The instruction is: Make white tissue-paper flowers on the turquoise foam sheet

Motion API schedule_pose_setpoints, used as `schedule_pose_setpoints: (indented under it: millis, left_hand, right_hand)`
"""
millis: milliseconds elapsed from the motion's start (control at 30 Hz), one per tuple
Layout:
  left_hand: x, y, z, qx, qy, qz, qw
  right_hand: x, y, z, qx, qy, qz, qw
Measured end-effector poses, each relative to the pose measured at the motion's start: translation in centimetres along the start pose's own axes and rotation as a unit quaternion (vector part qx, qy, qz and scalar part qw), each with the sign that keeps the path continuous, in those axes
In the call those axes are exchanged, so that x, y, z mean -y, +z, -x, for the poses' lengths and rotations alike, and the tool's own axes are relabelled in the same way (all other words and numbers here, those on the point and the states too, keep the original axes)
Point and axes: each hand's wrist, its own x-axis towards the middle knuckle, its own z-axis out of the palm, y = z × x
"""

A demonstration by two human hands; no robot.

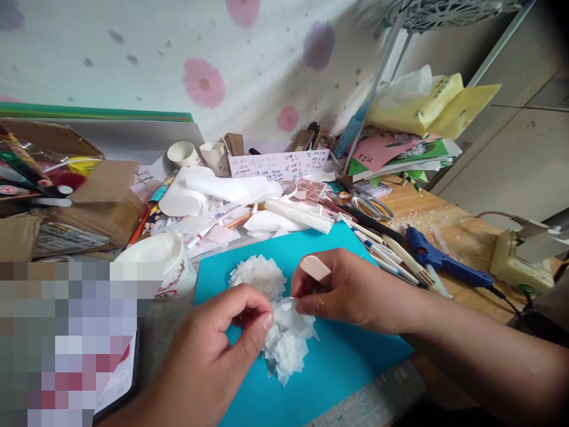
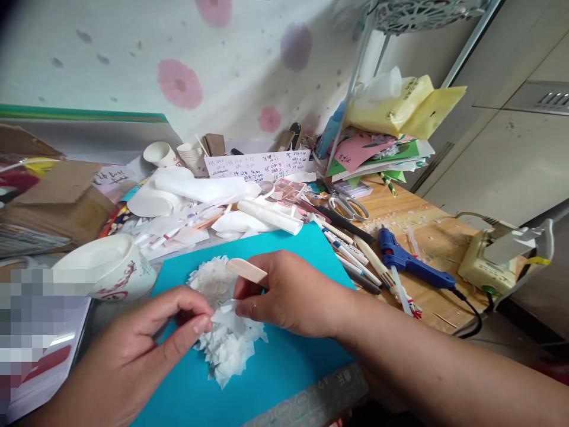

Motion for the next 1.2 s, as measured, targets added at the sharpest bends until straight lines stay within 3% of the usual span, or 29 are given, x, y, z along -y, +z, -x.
schedule_pose_setpoints:
  millis: [200, 367, 600, 667, 833, 933, 1200]
  left_hand:
    - [0.3, 0.1, 0.2, -0.046, 0.034, -0.078, 0.995]
    - [-0.1, -0.1, 0.1, -0.005, 0.009, -0.034, 0.999]
    - [0.2, -0.2, -0.1, -0.01, -0.049, -0.003, 0.999]
    - [0.3, -0.1, -0.1, -0.008, -0.052, -0.015, 0.998]
    - [0.5, -0.1, -0.1, -0.026, -0.065, -0.05, 0.996]
    - [0.7, -0.3, -0.2, -0.032, -0.045, -0.094, 0.994]
    - [1.0, -0.5, -0.2, -0.068, 0.042, -0.174, 0.981]
  right_hand:
    - [0.3, 0.3, 0.2, 0.005, -0.013, -0.014, 1.0]
    - [0.7, 0.2, 0.1, 0.007, -0.022, 0.013, 1.0]
    - [-0.9, -1.9, -0.3, -0.089, 0.018, 0.171, 0.981]
    - [-1.3, -2.4, 0.2, -0.098, -0.011, 0.185, 0.978]
    - [-0.7, -2.8, 2.7, -0.128, -0.12, 0.058, 0.983]
    - [-0.1, -2.6, 4.1, -0.176, -0.135, 0.065, 0.973]
    - [-0.7, -1.6, 4.5, -0.14, -0.152, 0.075, 0.976]
